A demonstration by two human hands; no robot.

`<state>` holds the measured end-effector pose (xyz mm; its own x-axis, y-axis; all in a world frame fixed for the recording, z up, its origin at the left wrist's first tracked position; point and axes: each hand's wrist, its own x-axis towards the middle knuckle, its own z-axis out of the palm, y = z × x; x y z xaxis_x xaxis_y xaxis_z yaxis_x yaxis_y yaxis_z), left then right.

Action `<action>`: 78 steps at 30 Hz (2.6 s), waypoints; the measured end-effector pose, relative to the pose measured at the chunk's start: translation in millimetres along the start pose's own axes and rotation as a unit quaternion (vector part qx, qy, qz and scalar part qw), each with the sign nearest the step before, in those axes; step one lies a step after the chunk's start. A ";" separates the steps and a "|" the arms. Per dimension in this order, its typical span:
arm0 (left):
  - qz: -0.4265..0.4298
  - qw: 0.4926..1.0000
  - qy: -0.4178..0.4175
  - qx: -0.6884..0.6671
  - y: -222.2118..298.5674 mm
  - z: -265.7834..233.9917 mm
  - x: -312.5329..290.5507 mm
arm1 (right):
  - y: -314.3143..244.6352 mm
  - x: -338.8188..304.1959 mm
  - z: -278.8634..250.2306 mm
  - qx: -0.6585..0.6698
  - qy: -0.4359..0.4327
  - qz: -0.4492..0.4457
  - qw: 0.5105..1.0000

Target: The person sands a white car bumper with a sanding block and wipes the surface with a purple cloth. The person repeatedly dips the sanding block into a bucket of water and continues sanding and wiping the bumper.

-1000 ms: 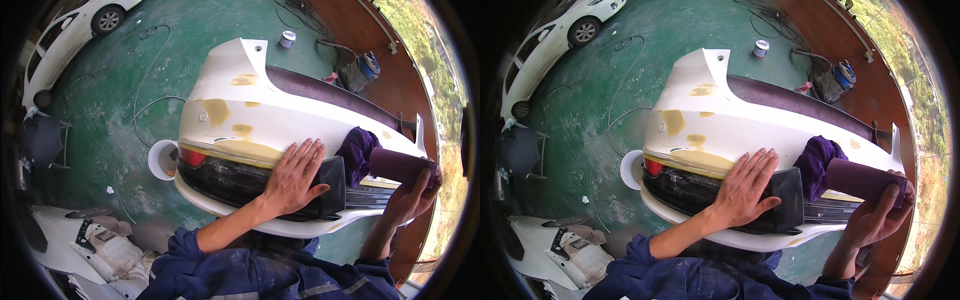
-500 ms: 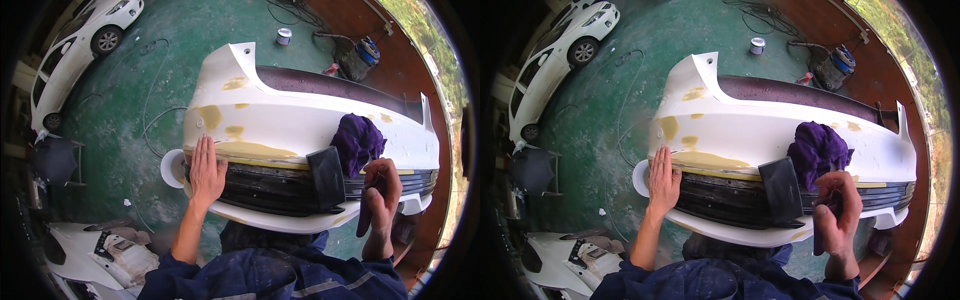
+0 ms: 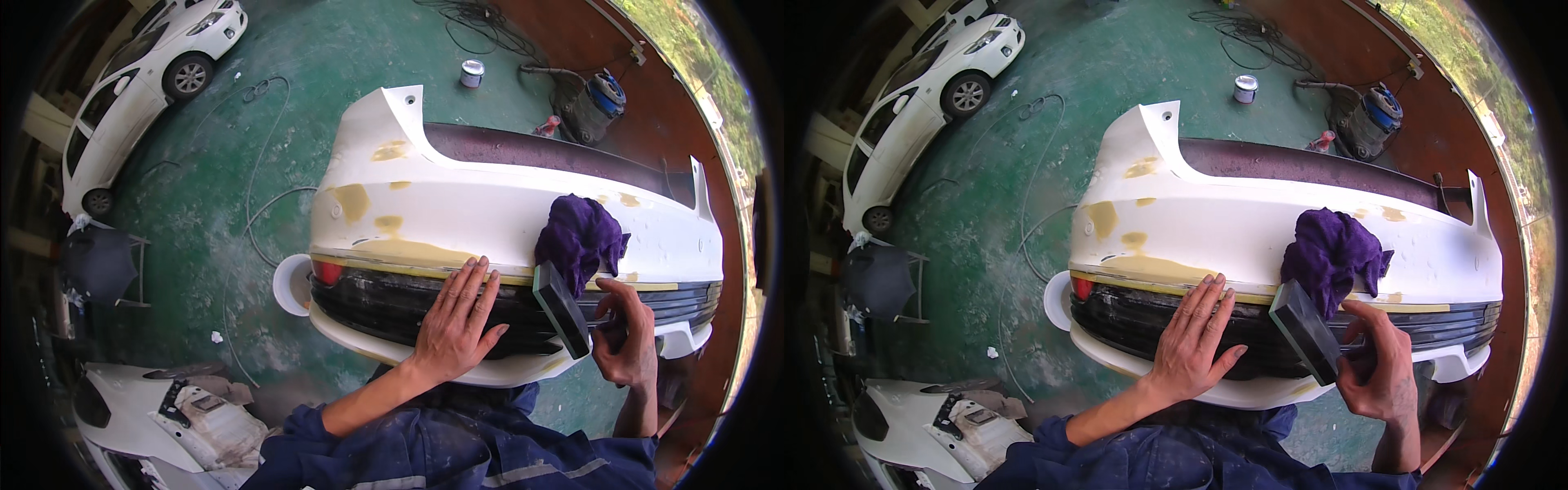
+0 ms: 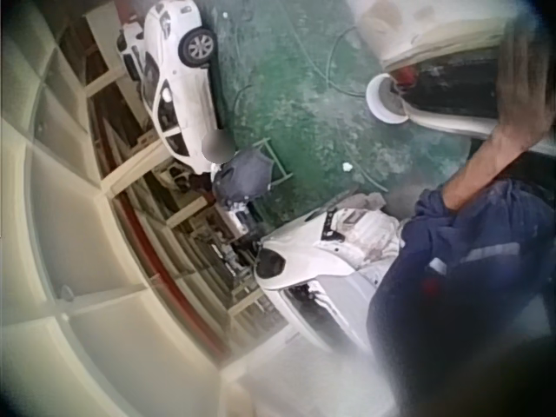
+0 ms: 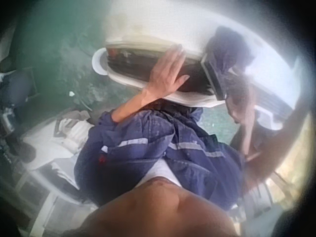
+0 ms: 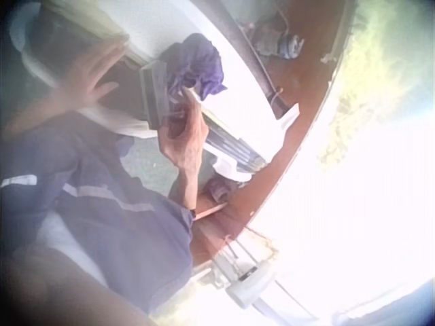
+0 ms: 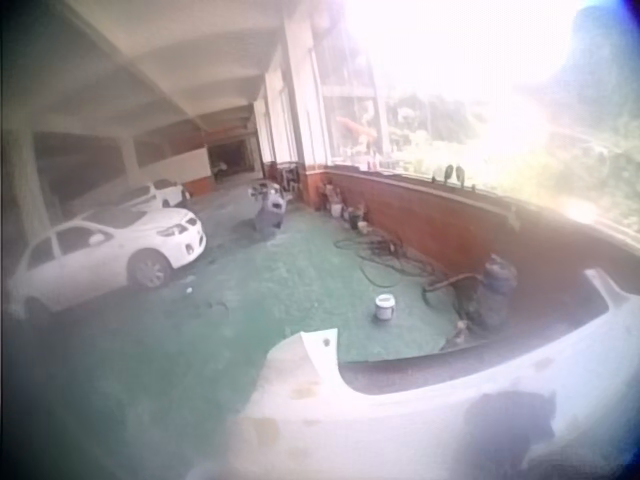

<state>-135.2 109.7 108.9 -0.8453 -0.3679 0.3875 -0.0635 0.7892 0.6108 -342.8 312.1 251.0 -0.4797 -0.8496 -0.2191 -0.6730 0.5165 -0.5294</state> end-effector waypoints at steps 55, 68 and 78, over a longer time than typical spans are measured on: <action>-0.301 0.872 0.341 0.182 -155.1 -96.9 -67.3 | -100.0 87.7 151.5 -0.108 -0.023 -0.195 0.974; -0.561 0.677 0.463 -0.113 -347.9 -154.8 -337.8 | -159.2 69.3 194.5 -0.138 0.024 -0.037 0.989; -0.603 0.743 0.267 -0.110 -468.7 -175.9 -419.5 | -351.8 131.3 373.3 0.229 -0.152 0.118 0.954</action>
<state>342.4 -192.4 -218.5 0.0916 -0.9319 -0.3509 -0.4660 -0.3516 0.8120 41.2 -21.0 102.6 -0.3558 -0.7426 -0.5673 -0.2158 0.6560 -0.7233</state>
